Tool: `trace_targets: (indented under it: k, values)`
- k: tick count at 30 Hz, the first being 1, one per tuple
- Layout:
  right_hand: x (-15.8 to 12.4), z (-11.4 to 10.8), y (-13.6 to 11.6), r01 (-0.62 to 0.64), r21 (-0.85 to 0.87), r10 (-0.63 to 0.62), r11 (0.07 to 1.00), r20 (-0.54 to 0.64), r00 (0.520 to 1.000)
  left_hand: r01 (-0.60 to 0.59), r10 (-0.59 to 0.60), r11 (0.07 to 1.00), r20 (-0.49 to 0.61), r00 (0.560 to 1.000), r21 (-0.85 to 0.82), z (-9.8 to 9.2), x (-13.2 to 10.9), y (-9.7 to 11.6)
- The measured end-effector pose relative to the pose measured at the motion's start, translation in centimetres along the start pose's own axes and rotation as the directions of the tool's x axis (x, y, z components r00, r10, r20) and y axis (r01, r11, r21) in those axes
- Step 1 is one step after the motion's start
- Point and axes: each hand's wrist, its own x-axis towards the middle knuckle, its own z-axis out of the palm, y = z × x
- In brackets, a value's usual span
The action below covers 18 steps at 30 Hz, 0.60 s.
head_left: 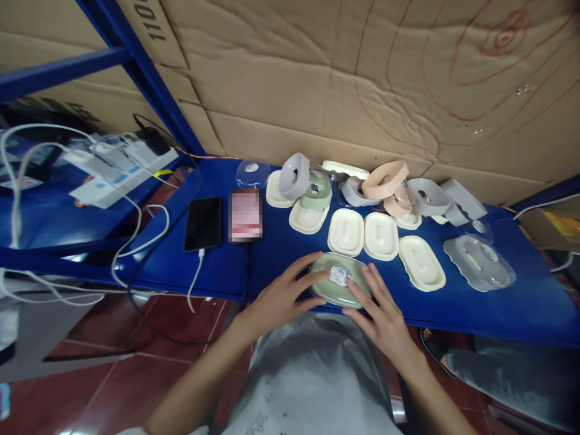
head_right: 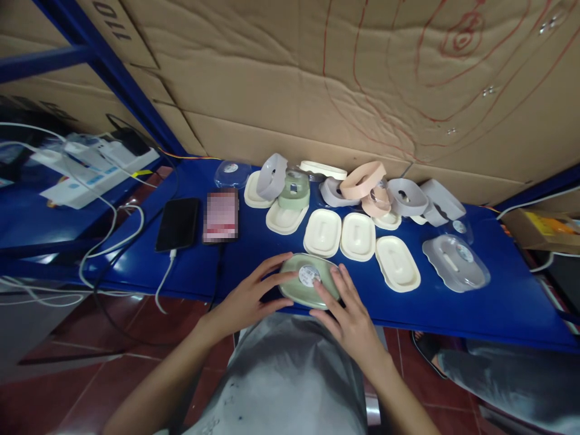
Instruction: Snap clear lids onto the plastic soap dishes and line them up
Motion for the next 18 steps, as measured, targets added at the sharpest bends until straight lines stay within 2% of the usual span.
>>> trace_targets:
  k: [6,9,11,13,16,18]
  values:
    - [0.2,-0.1,0.7,-0.018,0.064,0.022,0.998,-0.069,0.997,0.032,-0.033,0.999,0.019,0.999,0.023,0.0,-0.1,0.1]
    - [-0.4,-1.4,1.5,-0.017,0.011,0.019,1.000,-0.156,0.988,0.061,-0.062,0.997,0.029,0.998,0.055,0.0,-0.1,0.3]
    - [-1.3,-2.9,2.4,-0.087,-0.062,0.068,0.994,-0.261,0.963,0.084,-0.088,0.993,0.040,0.995,0.085,0.0,-0.1,0.4]
    - [-2.7,-4.6,3.7,-0.233,-0.128,0.169,0.964,-0.380,0.909,0.094,-0.098,0.990,0.035,0.995,0.107,0.0,-0.1,0.5]
    - [-5.2,-6.8,6.0,-0.484,-0.186,0.319,0.855,-0.546,0.774,0.086,-0.090,0.988,0.025,0.996,0.132,0.1,0.0,0.6]
    - [-6.8,-7.7,7.6,-0.602,-0.194,0.375,0.774,-0.626,0.684,0.065,-0.070,0.985,0.021,0.997,0.159,0.2,0.1,0.7]
